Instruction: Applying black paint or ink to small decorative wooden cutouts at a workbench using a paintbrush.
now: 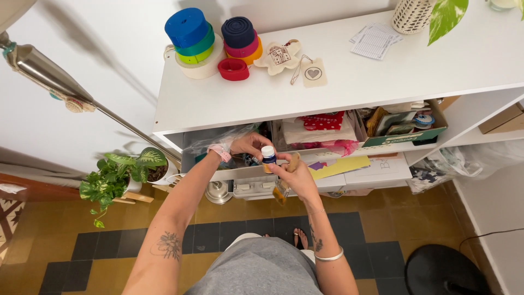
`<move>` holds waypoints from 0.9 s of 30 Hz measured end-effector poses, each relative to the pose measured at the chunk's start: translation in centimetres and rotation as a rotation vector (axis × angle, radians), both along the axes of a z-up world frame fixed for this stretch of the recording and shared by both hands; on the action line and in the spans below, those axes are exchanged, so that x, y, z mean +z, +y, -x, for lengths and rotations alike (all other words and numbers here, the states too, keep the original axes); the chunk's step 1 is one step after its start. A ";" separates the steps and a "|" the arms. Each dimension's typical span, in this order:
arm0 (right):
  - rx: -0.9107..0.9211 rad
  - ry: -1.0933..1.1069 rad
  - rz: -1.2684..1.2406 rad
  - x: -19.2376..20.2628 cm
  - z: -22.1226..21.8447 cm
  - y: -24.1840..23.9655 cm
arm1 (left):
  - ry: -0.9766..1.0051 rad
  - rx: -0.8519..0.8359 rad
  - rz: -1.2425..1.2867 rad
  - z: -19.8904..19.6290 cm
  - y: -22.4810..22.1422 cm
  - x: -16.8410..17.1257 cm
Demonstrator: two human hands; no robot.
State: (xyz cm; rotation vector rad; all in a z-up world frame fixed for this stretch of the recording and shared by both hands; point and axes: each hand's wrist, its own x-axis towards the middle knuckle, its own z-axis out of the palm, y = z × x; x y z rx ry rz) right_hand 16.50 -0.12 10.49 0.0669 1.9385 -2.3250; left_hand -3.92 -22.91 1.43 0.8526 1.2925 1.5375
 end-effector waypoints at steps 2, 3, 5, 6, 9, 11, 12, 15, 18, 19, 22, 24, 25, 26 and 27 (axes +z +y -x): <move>-0.007 -0.021 0.041 0.9 -0.3 -0.5 | 0.016 0.025 -0.043 -1.6 0.6 3.3; -0.015 -0.044 0.083 1.3 -0.5 -0.8 | 0.030 0.049 -0.086 -2.4 0.9 5.0; -0.004 -0.047 0.267 -3.7 0.7 0.1 | 0.181 0.143 -0.052 -0.8 1.3 3.4; 0.003 -0.050 0.453 -6.2 1.3 0.6 | 0.331 0.233 -0.016 -0.1 1.5 2.6; 0.034 -0.048 0.615 -4.2 0.6 2.2 | 0.332 0.255 -0.026 -2.0 1.2 4.2; 0.076 0.001 0.675 -1.4 0.3 3.6 | 0.336 0.270 -0.034 -2.2 0.5 4.1; 0.118 0.050 0.735 0.1 0.2 4.4 | 0.338 0.277 -0.038 -2.3 0.3 4.0; 0.127 0.097 0.713 0.9 -0.6 5.7 | 0.346 0.294 -0.051 -2.3 -0.9 3.7; 0.055 0.044 0.654 1.4 -2.3 5.9 | 0.357 0.301 -0.066 -2.2 -2.0 4.0; 0.048 0.050 0.655 1.2 -2.4 6.0 | 0.361 0.302 -0.072 -1.8 -2.3 4.0; 0.094 0.104 0.617 0.2 -2.7 6.3 | 0.367 0.307 -0.085 -1.2 -3.2 3.1; 0.057 0.123 0.532 -1.1 -3.0 6.6 | 0.364 0.316 -0.092 -1.0 -4.2 2.0; 0.054 0.123 0.533 -1.2 -3.1 6.8 | 0.364 0.322 -0.096 -0.8 -4.6 1.4; 0.026 0.104 0.523 -1.3 -3.3 7.0 | 0.364 0.328 -0.100 -0.6 -5.1 0.8; 0.000 0.085 0.513 -1.4 -3.4 7.2 | 0.365 0.335 -0.103 -0.4 -5.6 0.2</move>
